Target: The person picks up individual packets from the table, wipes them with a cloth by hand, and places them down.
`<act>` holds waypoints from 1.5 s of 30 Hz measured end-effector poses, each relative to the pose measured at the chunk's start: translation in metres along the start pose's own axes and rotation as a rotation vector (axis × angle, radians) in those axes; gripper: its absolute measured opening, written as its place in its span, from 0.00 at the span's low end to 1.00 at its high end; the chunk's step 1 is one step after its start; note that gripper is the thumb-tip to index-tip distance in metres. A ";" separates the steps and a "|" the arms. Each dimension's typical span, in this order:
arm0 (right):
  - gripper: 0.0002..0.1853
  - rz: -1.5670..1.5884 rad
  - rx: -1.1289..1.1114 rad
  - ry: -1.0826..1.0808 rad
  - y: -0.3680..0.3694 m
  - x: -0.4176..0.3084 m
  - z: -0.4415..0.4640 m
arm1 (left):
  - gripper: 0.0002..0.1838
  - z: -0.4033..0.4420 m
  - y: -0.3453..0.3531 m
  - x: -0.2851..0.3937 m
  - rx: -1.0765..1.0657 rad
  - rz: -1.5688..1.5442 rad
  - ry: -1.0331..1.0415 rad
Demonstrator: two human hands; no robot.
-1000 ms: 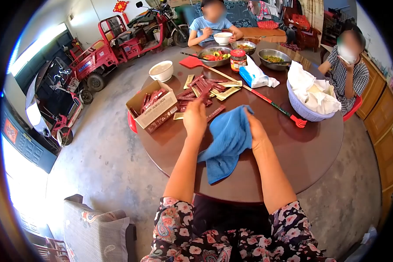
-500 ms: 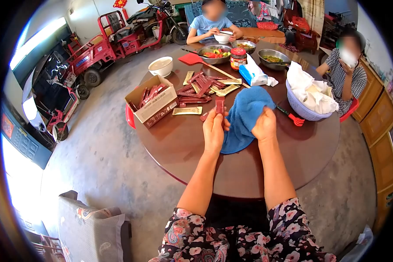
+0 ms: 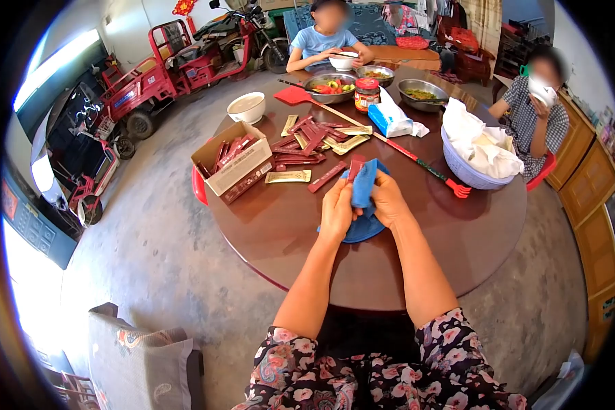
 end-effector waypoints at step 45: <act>0.01 -0.081 0.235 -0.012 -0.028 -0.002 0.005 | 0.08 0.000 -0.006 0.012 0.010 0.474 0.209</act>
Point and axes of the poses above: each hand's wrist, its own z-axis towards the middle knuckle, its own y-axis out of the palm, x = y × z, the point moved 5 cm from there along z, towards the middle knuckle, and after that the axes turned 1 degree about x, right-handed, at the moved point
